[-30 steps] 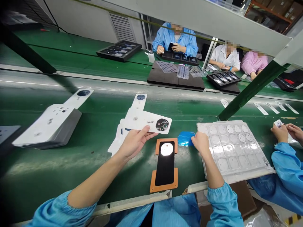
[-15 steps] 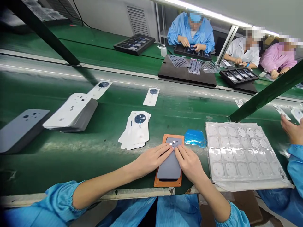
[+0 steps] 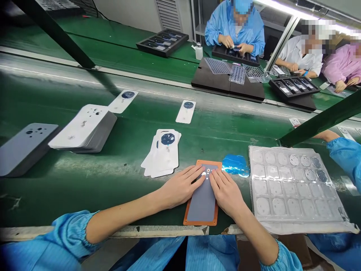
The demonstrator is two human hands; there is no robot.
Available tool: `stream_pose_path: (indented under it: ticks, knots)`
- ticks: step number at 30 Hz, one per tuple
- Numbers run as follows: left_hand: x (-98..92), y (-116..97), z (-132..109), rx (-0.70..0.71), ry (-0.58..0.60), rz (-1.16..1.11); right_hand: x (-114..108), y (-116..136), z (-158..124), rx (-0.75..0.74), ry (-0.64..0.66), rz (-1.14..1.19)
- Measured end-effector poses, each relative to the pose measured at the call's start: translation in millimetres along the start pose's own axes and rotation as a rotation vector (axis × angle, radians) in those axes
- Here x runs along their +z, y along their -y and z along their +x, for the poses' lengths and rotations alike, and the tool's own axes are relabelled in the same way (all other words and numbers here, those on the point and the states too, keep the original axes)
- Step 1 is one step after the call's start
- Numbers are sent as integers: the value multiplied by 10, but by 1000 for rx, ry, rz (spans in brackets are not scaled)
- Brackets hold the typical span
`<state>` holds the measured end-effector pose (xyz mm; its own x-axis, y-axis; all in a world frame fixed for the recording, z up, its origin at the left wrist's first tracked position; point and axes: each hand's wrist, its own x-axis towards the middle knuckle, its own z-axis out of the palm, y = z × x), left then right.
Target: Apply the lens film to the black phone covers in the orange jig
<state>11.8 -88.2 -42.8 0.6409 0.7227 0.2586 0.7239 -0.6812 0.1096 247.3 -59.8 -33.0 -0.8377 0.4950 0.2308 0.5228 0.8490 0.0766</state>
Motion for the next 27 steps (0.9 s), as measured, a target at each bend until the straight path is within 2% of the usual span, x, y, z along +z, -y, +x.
stream_pose_path:
  ticks: [5, 12, 21, 27]
  knots:
    - [-32, -14, -7, -1, 88, -11, -43, 46, 48, 27, 151, 57]
    - [-70, -22, -21, -2, 163, -23, -33, 71, 61, 21, 182, 76]
    - [39, -96, -139, -21, 7, 57, -97, 101, -87, 17, 156, 39]
    - [22, -136, -131, -9, 29, 90, -99, 151, -119, 41, 173, 66]
